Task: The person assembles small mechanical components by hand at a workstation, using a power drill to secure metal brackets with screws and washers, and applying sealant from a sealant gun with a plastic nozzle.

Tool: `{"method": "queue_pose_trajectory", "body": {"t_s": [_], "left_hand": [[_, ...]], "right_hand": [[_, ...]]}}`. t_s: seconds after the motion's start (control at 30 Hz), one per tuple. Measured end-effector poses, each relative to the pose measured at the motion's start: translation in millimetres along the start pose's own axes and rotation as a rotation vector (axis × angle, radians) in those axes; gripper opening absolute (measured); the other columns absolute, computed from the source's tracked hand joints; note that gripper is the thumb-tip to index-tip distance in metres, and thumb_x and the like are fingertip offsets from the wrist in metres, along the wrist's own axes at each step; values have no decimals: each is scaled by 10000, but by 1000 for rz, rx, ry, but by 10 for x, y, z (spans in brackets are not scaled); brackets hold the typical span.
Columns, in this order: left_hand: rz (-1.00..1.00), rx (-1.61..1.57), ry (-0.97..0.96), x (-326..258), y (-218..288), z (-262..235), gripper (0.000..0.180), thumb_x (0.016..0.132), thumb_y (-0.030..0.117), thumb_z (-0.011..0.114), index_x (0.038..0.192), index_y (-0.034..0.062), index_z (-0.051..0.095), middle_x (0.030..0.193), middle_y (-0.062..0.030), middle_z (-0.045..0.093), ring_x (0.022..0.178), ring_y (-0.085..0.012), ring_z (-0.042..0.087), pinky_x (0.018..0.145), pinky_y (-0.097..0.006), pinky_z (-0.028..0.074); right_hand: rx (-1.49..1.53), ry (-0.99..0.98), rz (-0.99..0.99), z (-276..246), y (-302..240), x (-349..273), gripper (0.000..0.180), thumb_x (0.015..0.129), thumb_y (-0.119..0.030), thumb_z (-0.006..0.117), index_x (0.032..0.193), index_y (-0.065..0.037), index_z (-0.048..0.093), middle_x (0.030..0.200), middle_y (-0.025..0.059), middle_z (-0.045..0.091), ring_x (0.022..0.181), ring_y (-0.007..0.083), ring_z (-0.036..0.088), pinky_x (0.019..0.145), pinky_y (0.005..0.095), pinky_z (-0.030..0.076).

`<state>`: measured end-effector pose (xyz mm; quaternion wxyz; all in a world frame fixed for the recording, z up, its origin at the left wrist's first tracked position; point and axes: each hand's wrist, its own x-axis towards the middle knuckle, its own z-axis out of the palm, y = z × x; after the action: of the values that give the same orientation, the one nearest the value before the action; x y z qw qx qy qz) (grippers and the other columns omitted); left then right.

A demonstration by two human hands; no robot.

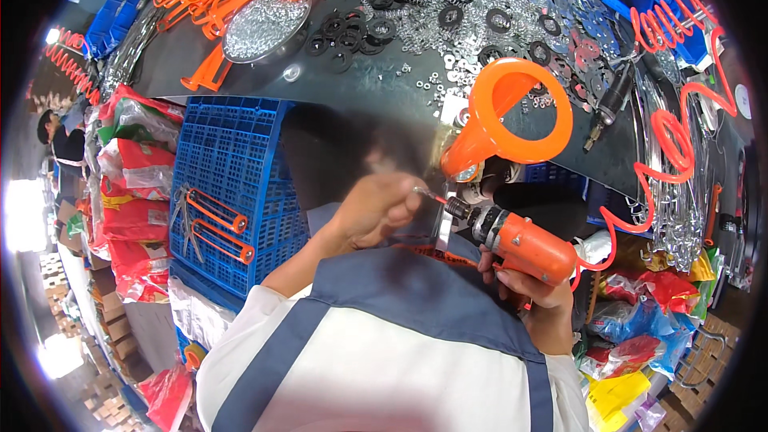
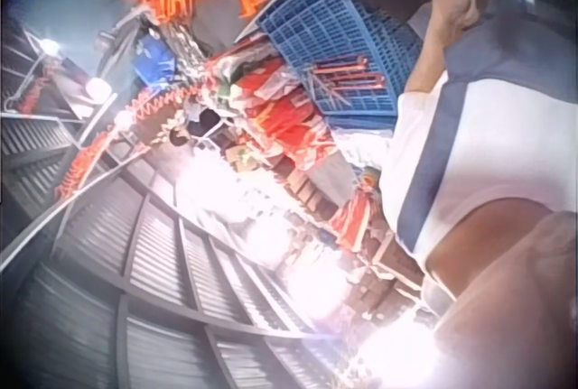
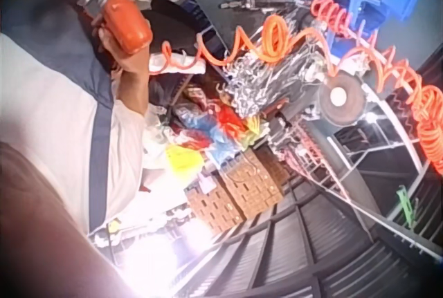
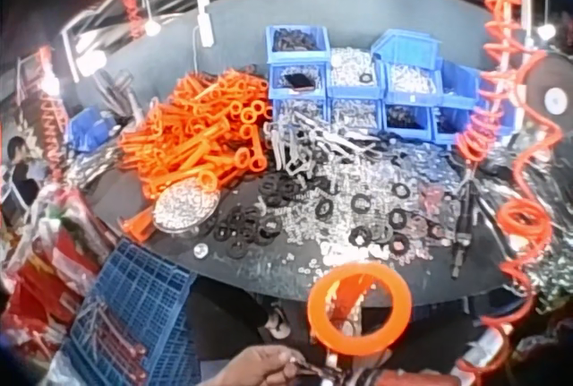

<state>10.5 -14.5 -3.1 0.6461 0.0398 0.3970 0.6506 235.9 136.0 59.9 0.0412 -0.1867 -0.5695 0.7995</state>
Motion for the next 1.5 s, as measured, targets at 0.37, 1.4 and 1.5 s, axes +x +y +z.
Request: {"method": "queue_pose_trajectory", "body": {"t_s": [0.37,1.4,1.5], "left_hand": [[95,333,178,-80,45,160,196,898,92,502,932,-89,567,694,-55,540,534,-73,423,482,-207,333],[833,1373,275,846,-432,86,611,612,165,791,1157,136,517,904,-115,502,863,-325,502,707,-403,422],[783,1294,251,887,-400,137,596,630,170,780,1165,121,522,893,-128,494,862,-340,506,714,-423,419]], "right_hand": [[-67,-32,-21,55,-45,44,141,779,-4,600,918,16,612,769,80,632,540,89,562,488,211,441],[-923,-190,660,266,-1373,988,401,733,-93,591,1129,-39,563,697,84,572,560,154,555,531,311,483],[-989,-146,712,96,-1270,950,220,733,-128,611,883,29,574,670,72,589,533,153,593,494,282,492]]}}
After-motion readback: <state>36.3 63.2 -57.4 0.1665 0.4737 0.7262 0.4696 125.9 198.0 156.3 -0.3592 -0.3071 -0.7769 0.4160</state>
